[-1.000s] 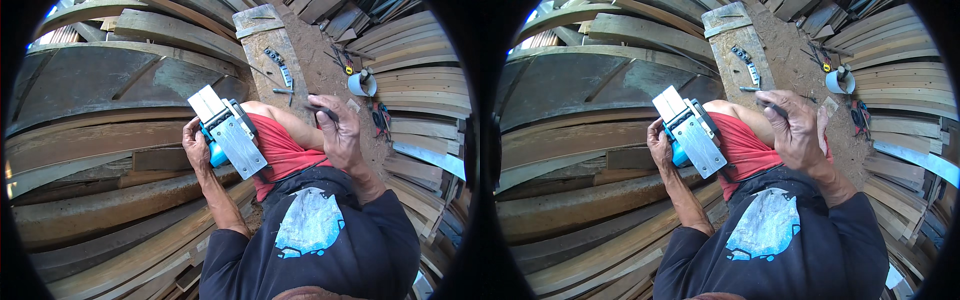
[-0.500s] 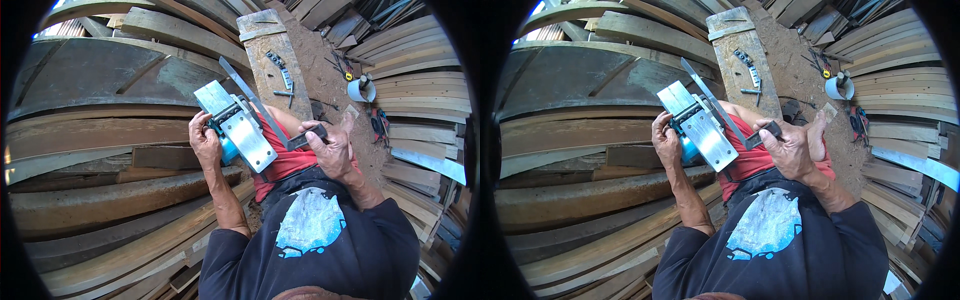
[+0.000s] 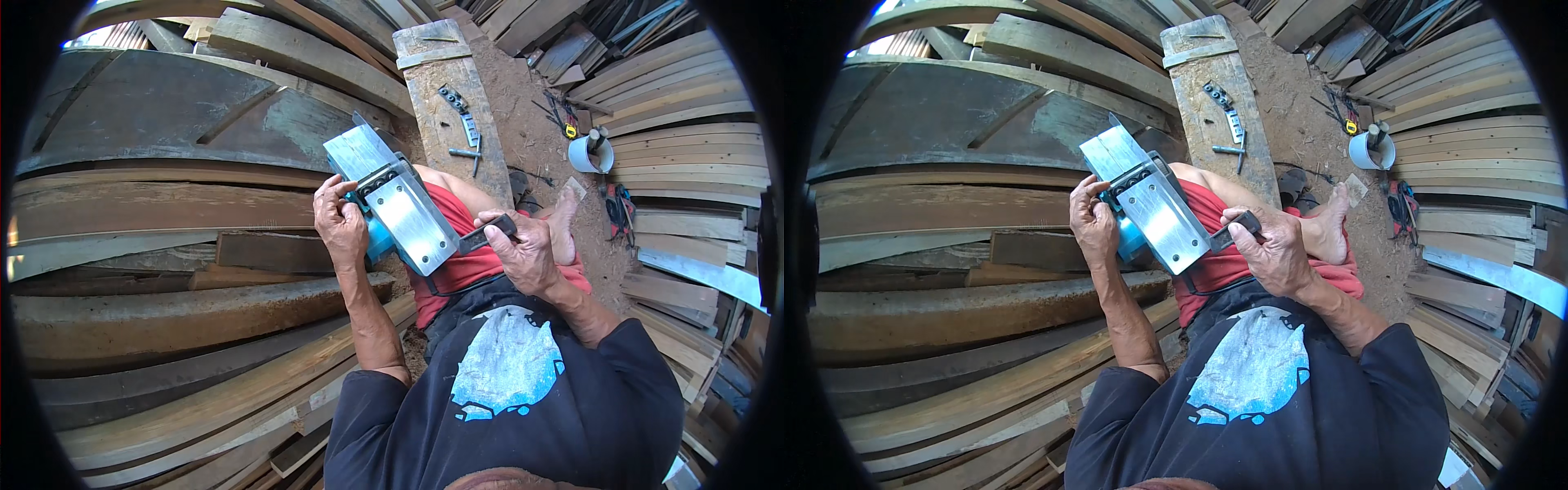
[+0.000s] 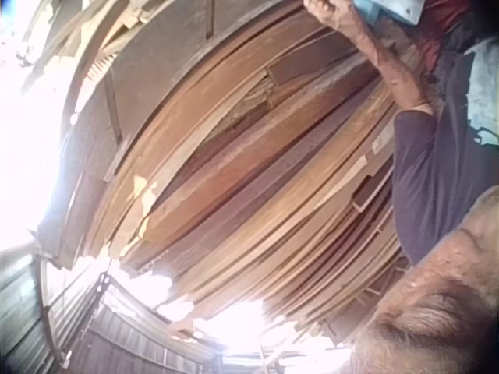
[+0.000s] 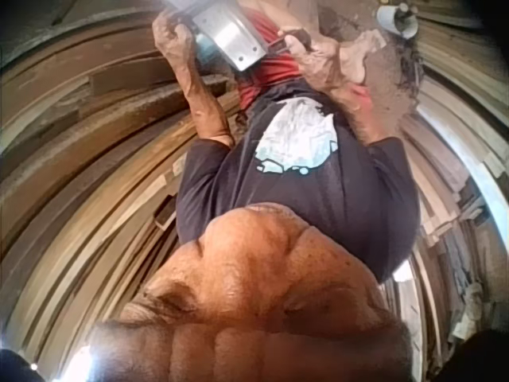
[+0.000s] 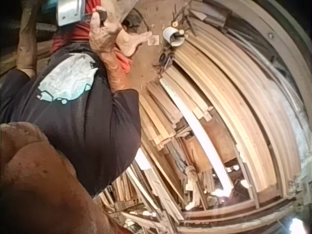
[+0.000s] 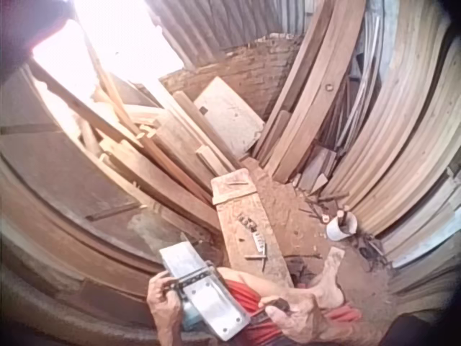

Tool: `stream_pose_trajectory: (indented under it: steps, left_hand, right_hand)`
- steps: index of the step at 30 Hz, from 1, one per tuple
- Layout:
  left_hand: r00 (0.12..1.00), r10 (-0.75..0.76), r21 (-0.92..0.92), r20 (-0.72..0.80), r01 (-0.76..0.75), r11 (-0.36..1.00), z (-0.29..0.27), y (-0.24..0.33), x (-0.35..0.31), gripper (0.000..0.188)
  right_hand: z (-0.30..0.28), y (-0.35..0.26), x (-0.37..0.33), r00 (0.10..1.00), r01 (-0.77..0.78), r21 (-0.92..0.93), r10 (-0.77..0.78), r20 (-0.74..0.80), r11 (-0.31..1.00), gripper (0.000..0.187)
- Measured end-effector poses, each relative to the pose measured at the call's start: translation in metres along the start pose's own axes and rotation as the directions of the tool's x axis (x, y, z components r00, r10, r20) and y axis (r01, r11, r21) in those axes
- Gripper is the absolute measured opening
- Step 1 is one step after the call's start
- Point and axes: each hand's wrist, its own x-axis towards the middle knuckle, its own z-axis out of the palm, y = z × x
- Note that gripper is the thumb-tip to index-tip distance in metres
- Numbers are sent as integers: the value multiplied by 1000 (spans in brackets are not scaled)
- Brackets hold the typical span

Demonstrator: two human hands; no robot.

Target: The person cleans and performs maintenance on a handheld electric planer by removing wood chips from the blade area and using a metal square to check for alignment.

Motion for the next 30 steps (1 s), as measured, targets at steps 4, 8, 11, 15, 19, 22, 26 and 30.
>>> stream_pose_trajectory:
  steps: [4, 8, 11, 15, 19, 22, 26, 30]
  left_hand:
    - [998, 57, 43, -25, -56, 997, 2, -5, 1, 41]
    - [996, 75, 61, -40, -73, 995, 2, -6, 0, 39]
    - [995, 95, 90, -43, -91, 992, 1, -4, 1, 37]
    - [995, 85, 81, -43, -81, 993, 2, 1, 1, 36]
    - [996, 86, 112, -22, -83, 990, 1, 7, 1, 35]
    - [998, 69, 92, -6, -68, 993, 1, 8, 1, 34]
    - [991, 137, 103, 6, -137, 985, 2, 2, 2, 32]
    - [991, 126, 117, -35, -121, 986, 5, 3, -1, 35]
  right_hand:
    - [3, -1, -1, 1000, 27, -6, -27, 3, 1000, 24]
    - [6, 0, -3, 999, 34, -24, -34, 1, 999, 24]
    - [5, -1, -2, 999, 29, -24, -29, 19, 999, 25]
    - [5, 3, -3, 1000, 23, -52, -22, 18, 998, 25]
    - [5, 1, -3, 1000, 15, -18, -15, 1, 1000, 25]
    - [4, 0, -2, 1000, 0, -19, 0, 6, 1000, 25]
    - [4, 2, -3, 1000, -4, -4, 4, 9, 1000, 25]
    - [2, 0, -2, 1000, -17, -17, 17, 20, 1000, 25]
